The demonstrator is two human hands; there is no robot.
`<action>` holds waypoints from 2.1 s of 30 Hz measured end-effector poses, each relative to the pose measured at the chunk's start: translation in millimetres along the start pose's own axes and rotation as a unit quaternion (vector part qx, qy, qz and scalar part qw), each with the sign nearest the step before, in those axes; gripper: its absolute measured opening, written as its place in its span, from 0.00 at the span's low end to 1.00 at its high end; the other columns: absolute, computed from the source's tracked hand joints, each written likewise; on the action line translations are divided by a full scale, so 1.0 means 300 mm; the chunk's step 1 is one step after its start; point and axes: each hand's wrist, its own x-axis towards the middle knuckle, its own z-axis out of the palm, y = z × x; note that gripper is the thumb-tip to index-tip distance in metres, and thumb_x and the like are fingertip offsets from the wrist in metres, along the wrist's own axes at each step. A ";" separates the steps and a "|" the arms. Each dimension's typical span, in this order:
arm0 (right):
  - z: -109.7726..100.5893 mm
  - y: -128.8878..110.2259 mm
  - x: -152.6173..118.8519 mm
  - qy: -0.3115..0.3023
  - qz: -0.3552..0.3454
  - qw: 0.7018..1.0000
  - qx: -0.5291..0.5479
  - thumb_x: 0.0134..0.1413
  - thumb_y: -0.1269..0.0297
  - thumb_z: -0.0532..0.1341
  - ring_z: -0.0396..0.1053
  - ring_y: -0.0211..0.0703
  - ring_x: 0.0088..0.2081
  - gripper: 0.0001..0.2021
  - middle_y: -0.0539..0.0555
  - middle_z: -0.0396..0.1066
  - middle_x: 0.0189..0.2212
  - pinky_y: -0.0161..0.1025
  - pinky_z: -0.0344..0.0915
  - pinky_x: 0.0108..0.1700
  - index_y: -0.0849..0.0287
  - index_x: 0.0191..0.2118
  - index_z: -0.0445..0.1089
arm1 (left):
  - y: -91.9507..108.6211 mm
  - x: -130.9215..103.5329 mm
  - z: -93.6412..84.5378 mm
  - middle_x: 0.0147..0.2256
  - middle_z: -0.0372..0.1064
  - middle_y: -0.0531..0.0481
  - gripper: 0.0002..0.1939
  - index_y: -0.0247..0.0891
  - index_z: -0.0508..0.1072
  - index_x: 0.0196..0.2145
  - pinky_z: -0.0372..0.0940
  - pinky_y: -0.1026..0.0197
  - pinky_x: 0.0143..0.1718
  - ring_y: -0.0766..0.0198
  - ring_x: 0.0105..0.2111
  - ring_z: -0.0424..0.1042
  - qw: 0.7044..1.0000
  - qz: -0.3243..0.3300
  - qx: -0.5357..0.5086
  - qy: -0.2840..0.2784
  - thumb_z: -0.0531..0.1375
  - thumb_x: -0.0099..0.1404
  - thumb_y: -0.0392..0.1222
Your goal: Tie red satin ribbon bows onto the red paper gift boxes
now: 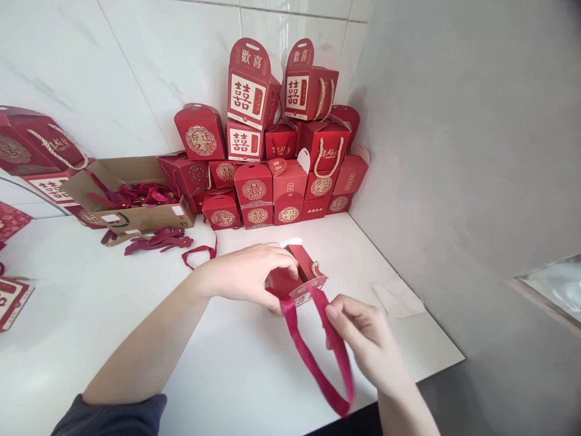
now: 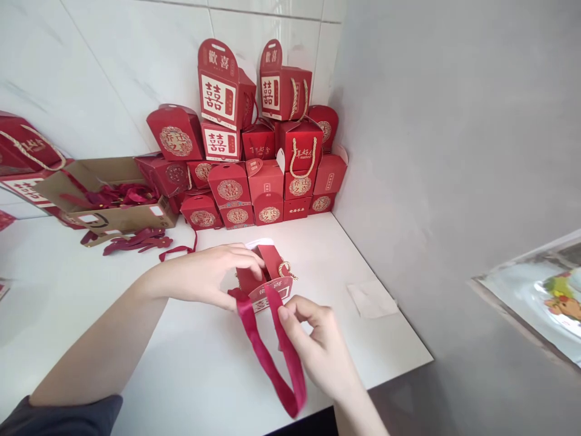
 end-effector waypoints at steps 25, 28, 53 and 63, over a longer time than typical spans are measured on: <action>0.059 0.101 0.008 0.044 0.007 0.996 0.072 0.62 0.53 0.56 0.56 0.37 0.26 0.18 0.48 0.60 0.21 0.36 0.55 0.31 0.58 0.25 0.62 | -0.010 0.027 0.019 0.48 0.70 0.50 0.14 0.43 0.75 0.43 0.59 0.58 0.51 0.56 0.57 0.64 0.998 -0.017 -0.053 0.042 0.51 0.70 0.44; 0.070 0.098 0.025 0.035 0.002 0.996 0.082 0.63 0.54 0.56 0.55 0.37 0.26 0.18 0.48 0.59 0.21 0.35 0.55 0.32 0.59 0.25 0.61 | -0.016 0.037 0.035 0.42 0.71 0.48 0.15 0.42 0.76 0.40 0.60 0.59 0.50 0.55 0.59 0.61 0.995 -0.024 -0.070 0.066 0.51 0.70 0.46; -0.026 -0.096 0.271 -0.018 -0.078 0.996 -0.029 0.57 0.51 0.61 0.69 0.40 0.29 0.15 0.52 0.74 0.28 0.37 0.66 0.32 0.58 0.33 0.75 | -0.012 0.006 -0.023 0.41 0.74 0.49 0.15 0.40 0.73 0.43 0.67 0.60 0.38 0.62 0.38 0.72 0.966 -0.111 -0.090 0.214 0.58 0.63 0.51; -0.003 0.007 0.274 0.006 0.015 0.999 0.042 0.53 0.46 0.62 0.67 0.39 0.20 0.18 0.50 0.70 0.23 0.36 0.65 0.21 0.59 0.32 0.75 | -0.109 0.042 0.012 0.45 0.75 0.44 0.17 0.39 0.73 0.45 0.67 0.52 0.53 0.57 0.48 0.73 0.958 -0.181 -0.156 0.161 0.59 0.63 0.51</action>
